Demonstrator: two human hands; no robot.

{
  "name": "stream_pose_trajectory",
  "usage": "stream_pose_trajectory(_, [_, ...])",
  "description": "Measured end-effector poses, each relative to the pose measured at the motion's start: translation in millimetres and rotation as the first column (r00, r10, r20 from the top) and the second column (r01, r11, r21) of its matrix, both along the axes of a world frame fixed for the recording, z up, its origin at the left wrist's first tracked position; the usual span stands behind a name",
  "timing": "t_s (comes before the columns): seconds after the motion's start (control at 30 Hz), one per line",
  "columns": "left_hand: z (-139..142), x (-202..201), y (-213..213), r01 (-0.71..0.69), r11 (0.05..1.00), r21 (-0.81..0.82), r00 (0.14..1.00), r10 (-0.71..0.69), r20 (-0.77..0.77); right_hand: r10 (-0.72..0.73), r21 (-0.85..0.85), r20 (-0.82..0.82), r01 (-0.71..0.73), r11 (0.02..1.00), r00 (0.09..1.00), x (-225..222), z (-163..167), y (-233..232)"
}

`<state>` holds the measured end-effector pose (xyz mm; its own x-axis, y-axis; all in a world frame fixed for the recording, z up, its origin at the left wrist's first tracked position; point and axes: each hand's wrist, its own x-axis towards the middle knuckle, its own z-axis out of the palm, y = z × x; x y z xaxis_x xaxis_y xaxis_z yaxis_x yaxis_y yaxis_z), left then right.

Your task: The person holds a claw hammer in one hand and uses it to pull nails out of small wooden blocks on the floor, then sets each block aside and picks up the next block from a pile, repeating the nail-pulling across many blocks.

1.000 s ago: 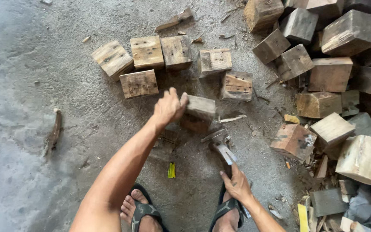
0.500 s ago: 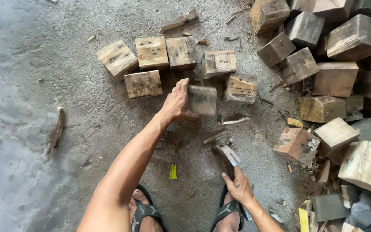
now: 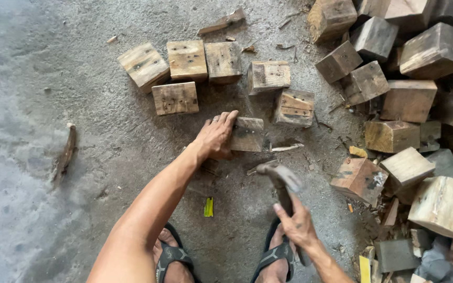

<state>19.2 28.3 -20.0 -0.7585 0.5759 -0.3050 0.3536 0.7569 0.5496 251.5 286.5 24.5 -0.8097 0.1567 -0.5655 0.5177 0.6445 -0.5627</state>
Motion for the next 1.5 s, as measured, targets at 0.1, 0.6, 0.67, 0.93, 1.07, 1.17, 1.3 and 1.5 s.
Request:
stream_pose_trajectory(0.1, [-6, -1, 0, -0.007, 1.0, 0.028, 1.0, 0.008, -0.025, -0.139, -0.459, -0.428, -0.082, 0.884, 0.893, -33, 58, -1])
stream_pose_trajectory(0.6, [-14, 2, 3, -0.063, 0.996, 0.063, 0.997, 0.066, -0.045, 0.14, 0.145, -0.527, -0.074, 0.987, 0.838, -91, 11, -12])
stream_pose_trajectory(0.67, [-11, 2, 5, -0.039, 0.996, 0.081, 0.99, 0.049, -0.13, 0.081, 0.119, -0.503, -0.024, 0.993, 0.861, -75, 16, -7])
stream_pose_trajectory(0.93, [-34, 3, 10, -0.029, 0.999, 0.023, 1.0, 0.029, -0.004, -0.36, -0.566, -0.798, -0.397, 0.723, 0.482, -69, 155, -18])
stream_pose_trajectory(1.07, [-41, 6, 9, 0.021, 0.997, 0.071, 0.998, -0.017, -0.054, -0.358, -0.481, -0.875, -0.507, 0.715, 0.326, -75, 145, -18])
stream_pose_trajectory(1.17, [-35, 7, 7, -0.02, 0.996, 0.088, 0.997, 0.027, -0.075, 0.285, 0.132, -0.644, -0.263, 0.956, 0.71, -95, 58, -30])
stream_pose_trajectory(1.3, [-22, 4, 5, -0.148, 0.973, 0.176, 0.988, 0.154, -0.019, 0.099, 0.103, -0.542, -0.051, 0.993, 0.834, -95, 4, -20])
stream_pose_trajectory(1.5, [-27, 7, 14, -0.079, 0.988, 0.135, 0.997, 0.082, -0.017, -0.287, -0.454, -0.603, -0.024, 0.891, 0.744, -85, 101, -28])
